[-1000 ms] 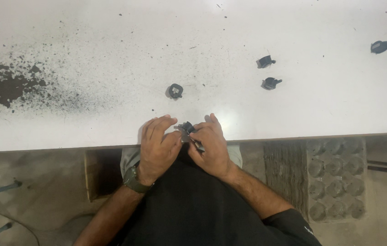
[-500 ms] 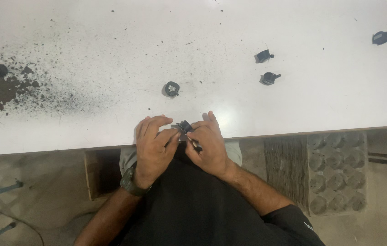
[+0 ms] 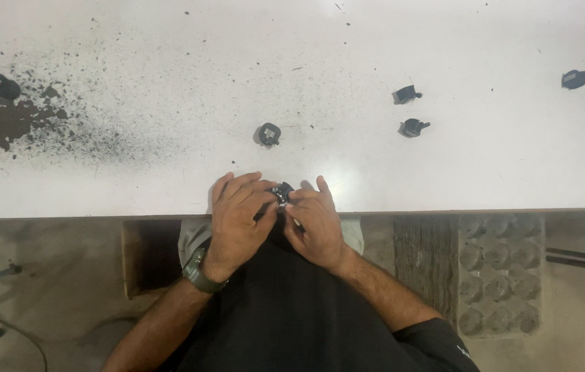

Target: The person sits at a white workbench and assembles black plastic wheel parts, pressing small black hub caps into toothed plastic wheel discs one at a time by hand. Finished wheels are set aside on the table, and the person reaches for new caps and discs from trays as they work.

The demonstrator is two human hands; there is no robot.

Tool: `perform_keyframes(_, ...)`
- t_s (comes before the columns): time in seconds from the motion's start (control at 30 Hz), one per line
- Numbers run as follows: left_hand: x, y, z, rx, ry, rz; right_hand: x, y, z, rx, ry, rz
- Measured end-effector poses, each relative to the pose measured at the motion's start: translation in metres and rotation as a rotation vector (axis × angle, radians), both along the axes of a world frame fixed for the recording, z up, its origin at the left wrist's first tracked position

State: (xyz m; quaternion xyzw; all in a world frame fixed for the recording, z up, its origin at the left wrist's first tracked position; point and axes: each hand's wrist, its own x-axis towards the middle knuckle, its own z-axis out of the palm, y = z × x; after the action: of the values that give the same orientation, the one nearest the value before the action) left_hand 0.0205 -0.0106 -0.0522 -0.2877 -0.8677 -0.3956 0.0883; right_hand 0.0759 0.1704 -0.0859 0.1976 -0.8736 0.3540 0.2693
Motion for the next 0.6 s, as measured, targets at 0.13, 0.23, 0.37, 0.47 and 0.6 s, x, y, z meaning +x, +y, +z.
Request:
perform_keyframes(0.13, -0.002, -0.003, 0.001, 0.006, -0.021, -0.011, -0.002, -0.003, 0.006, 0.03, -0.017, -0.009)
perform_keyframes(0.23, -0.001, -0.005, 0.002, 0.018, -0.037, -0.027, -0.002, -0.006, 0.008, 0.017, -0.036, -0.011)
perform_keyframes(0.37, -0.002, -0.009, 0.006, 0.07, -0.077, 0.036, 0.001, -0.001, 0.014, -0.015, -0.009, -0.006)
perform_keyframes(0.47, -0.007, -0.015, 0.013, -0.014, -0.019, 0.047, -0.001, 0.008, 0.023, 0.093, -0.034, -0.113)
perform_keyframes(0.6, -0.014, -0.014, 0.018, -0.107, 0.003, -0.032, -0.006, 0.007, 0.033, 0.113, -0.171, -0.168)
